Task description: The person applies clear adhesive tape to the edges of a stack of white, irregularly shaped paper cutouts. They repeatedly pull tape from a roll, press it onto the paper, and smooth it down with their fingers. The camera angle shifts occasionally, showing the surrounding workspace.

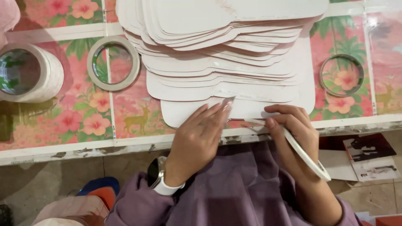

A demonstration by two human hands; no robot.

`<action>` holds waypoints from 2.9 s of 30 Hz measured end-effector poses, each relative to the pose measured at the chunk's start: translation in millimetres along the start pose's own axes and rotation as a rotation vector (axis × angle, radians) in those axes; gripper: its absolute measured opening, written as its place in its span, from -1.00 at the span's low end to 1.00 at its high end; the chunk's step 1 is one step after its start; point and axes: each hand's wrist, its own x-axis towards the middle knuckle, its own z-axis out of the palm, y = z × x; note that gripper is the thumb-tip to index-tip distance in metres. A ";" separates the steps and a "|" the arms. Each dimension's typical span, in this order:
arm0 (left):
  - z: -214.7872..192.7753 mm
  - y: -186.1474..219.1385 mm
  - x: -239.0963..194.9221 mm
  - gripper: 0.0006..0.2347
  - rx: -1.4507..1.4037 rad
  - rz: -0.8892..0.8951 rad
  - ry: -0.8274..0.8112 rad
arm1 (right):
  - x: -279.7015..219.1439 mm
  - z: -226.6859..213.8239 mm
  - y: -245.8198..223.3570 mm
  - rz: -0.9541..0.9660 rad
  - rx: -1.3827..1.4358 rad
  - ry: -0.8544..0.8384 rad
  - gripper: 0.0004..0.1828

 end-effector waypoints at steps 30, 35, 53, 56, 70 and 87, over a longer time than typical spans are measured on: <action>26.9 4.1 36.0 -0.65 0.258 0.138 -0.010 | 12.5 -23.4 39.8 -0.327 -0.162 0.512 -0.86; 26.4 -23.3 53.9 -0.63 0.278 0.120 -0.078 | 6.1 -5.4 61.5 -0.321 -0.182 0.317 -0.86; 10.1 -3.9 2.9 -0.69 -0.029 0.001 -0.025 | 1.9 5.9 -6.7 -0.141 -0.039 0.090 -0.84; 1.9 -9.2 -13.6 -0.72 -0.032 -0.018 0.069 | 7.9 15.2 -8.6 -0.091 -0.051 0.043 -0.81; 11.8 5.0 3.9 -0.72 0.219 0.016 0.016 | -4.7 -7.1 43.8 -0.202 -0.403 0.230 -0.82; 24.6 -16.6 38.8 -0.69 0.255 0.184 -0.038 | 5.1 5.4 44.8 -0.316 -0.305 0.388 -0.89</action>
